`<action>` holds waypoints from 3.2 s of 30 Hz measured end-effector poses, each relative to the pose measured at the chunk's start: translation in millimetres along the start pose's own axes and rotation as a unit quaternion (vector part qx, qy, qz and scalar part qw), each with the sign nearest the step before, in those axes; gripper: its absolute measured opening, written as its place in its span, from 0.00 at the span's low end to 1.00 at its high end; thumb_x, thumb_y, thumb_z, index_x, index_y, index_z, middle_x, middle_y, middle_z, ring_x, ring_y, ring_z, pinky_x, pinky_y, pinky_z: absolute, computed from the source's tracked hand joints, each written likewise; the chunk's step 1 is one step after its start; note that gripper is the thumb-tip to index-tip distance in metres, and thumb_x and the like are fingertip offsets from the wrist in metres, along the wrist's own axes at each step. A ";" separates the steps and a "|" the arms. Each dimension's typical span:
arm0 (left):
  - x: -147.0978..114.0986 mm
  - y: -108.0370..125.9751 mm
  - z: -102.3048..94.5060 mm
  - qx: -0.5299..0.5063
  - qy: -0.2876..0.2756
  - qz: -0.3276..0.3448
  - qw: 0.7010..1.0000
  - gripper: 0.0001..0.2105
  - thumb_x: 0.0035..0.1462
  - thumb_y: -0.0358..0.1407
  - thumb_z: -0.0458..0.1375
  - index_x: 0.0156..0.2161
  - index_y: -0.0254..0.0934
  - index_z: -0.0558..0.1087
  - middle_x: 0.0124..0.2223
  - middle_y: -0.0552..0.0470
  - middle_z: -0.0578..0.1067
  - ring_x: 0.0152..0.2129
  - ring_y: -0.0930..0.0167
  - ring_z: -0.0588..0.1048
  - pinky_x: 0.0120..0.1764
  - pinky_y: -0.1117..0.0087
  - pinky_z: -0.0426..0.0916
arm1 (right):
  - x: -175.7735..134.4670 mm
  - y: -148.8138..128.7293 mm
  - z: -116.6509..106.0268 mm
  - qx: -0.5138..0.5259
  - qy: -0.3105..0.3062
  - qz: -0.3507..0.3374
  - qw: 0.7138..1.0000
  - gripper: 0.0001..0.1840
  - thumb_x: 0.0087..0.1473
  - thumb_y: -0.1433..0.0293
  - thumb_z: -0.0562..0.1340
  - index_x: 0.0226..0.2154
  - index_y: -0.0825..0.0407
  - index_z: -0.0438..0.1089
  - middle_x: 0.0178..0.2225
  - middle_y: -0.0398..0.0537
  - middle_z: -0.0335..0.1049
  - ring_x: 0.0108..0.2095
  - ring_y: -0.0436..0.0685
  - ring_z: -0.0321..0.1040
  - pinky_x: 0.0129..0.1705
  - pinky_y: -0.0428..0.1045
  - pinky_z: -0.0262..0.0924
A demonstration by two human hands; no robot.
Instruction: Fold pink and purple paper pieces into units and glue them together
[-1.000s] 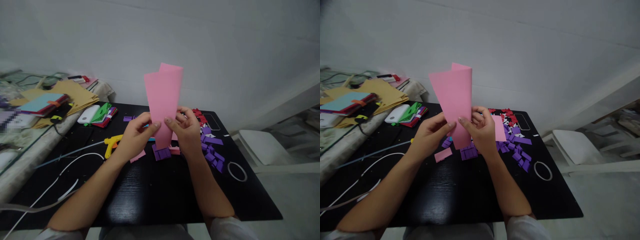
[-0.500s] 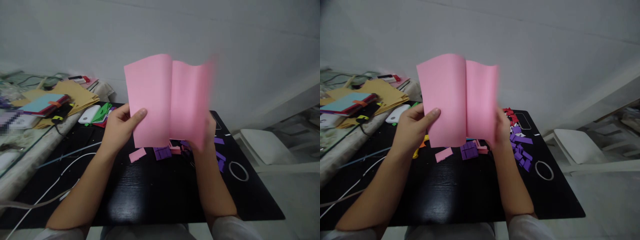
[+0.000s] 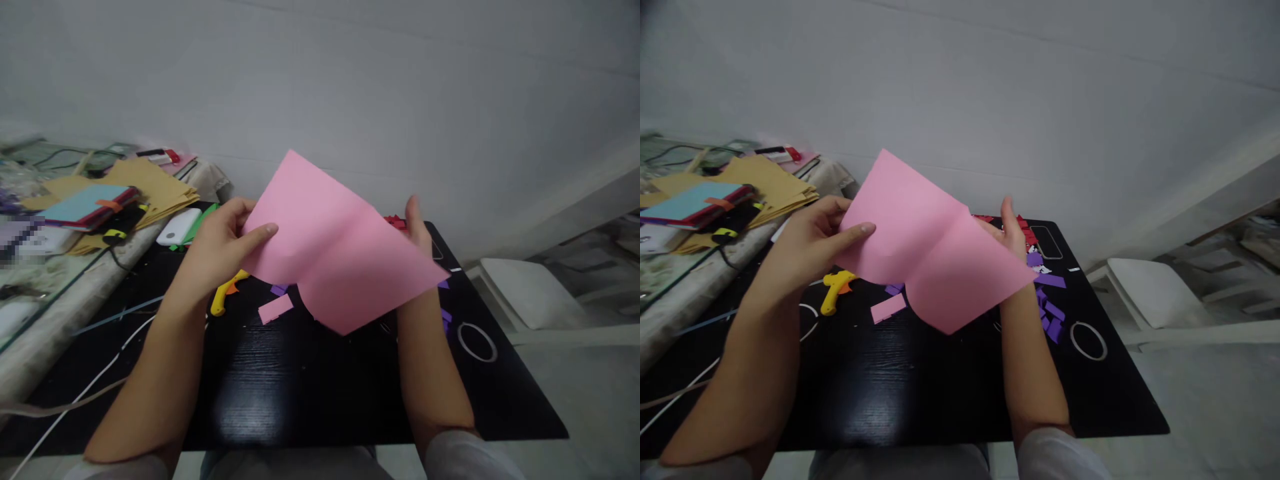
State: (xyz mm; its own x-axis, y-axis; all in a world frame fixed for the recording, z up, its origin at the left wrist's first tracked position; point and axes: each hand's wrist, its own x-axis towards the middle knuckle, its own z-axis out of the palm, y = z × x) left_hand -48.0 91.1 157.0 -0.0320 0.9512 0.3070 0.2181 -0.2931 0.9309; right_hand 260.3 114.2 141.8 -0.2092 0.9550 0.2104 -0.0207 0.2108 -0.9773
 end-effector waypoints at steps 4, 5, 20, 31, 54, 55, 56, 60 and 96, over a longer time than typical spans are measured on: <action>0.1 -0.4 -3.7 0.095 0.013 0.044 0.994 0.17 0.57 0.45 0.71 0.48 0.40 0.80 0.41 0.45 0.82 0.32 0.64 0.76 0.29 0.68 0.67 | -6.5 -19.4 5.1 0.110 -0.067 0.103 0.986 0.23 0.58 0.46 0.68 0.44 0.45 0.78 0.35 0.49 0.80 0.36 0.64 0.78 0.35 0.55 0.71; 0.2 -0.3 -3.7 0.109 0.013 0.049 0.993 0.17 0.58 0.46 0.70 0.48 0.41 0.80 0.41 0.45 0.82 0.32 0.64 0.75 0.28 0.68 0.66 | -7.3 -22.4 5.2 0.105 -0.090 0.115 0.984 0.21 0.55 0.53 0.73 0.48 0.44 0.77 0.36 0.46 0.81 0.35 0.61 0.78 0.35 0.53 0.70; -7.9 15.2 4.9 0.206 0.036 0.194 0.958 0.13 0.60 0.45 0.69 0.47 0.44 0.81 0.43 0.52 0.82 0.40 0.63 0.77 0.45 0.61 0.70 | -4.3 -20.7 15.6 -0.055 -0.155 0.111 0.980 0.12 0.54 0.65 0.72 0.42 0.48 0.83 0.41 0.48 0.84 0.41 0.61 0.81 0.41 0.54 0.75; 1.9 -2.9 10.1 -0.041 0.109 0.057 0.992 0.29 0.56 0.41 0.72 0.60 0.41 0.69 0.39 0.54 0.80 0.33 0.69 0.77 0.37 0.67 0.70 | 3.8 -10.7 17.2 0.014 0.084 -0.036 0.996 0.20 0.57 0.57 0.73 0.49 0.46 0.75 0.48 0.53 0.83 0.49 0.66 0.80 0.55 0.64 0.74; -6.7 12.1 15.4 0.003 0.066 0.210 0.976 0.13 0.53 0.37 0.75 0.44 0.47 0.82 0.43 0.54 0.82 0.40 0.67 0.79 0.44 0.62 0.74 | -9.7 -22.2 13.2 -0.125 0.086 -0.165 0.975 0.30 0.43 0.69 0.81 0.50 0.43 0.80 0.55 0.45 0.79 0.62 0.66 0.70 0.68 0.65 0.63; -6.8 12.4 15.4 0.004 0.061 0.209 0.976 0.14 0.53 0.37 0.75 0.44 0.47 0.83 0.43 0.53 0.82 0.41 0.66 0.79 0.44 0.62 0.75 | -9.6 -22.1 13.1 -0.125 0.086 -0.172 0.973 0.28 0.43 0.70 0.81 0.49 0.43 0.81 0.54 0.44 0.79 0.62 0.66 0.71 0.68 0.65 0.64; -7.1 12.8 15.3 0.008 0.059 0.208 0.976 0.14 0.52 0.38 0.76 0.45 0.46 0.83 0.44 0.53 0.83 0.42 0.65 0.80 0.45 0.62 0.76 | -9.5 -22.0 13.4 -0.125 0.088 -0.176 0.972 0.27 0.44 0.70 0.80 0.48 0.43 0.81 0.53 0.44 0.80 0.60 0.65 0.72 0.67 0.65 0.65; -9.9 15.7 13.8 0.037 0.073 0.213 0.974 0.14 0.53 0.38 0.75 0.46 0.45 0.84 0.46 0.52 0.84 0.45 0.63 0.81 0.48 0.61 0.77 | -9.4 -22.1 16.3 -0.123 0.113 -0.169 0.971 0.21 0.47 0.70 0.79 0.45 0.43 0.83 0.47 0.45 0.83 0.53 0.64 0.78 0.59 0.63 0.73; -10.0 23.3 -1.4 0.138 0.027 0.147 0.979 0.10 0.65 0.43 0.64 0.35 0.41 0.80 0.31 0.57 0.80 0.27 0.72 0.74 0.28 0.69 0.64 | -11.2 -32.1 12.3 -0.229 -0.055 -0.100 0.967 0.04 0.58 0.69 0.68 0.31 0.50 0.76 0.31 0.44 0.78 0.33 0.54 0.74 0.40 0.52 0.69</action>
State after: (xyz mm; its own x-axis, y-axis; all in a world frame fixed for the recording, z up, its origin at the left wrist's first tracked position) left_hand -43.9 74.7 175.9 0.0221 0.8207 0.5709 0.4812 -0.5093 0.7135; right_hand 251.2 94.2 170.5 -0.3493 0.8630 0.3650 0.3584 0.4829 -0.7989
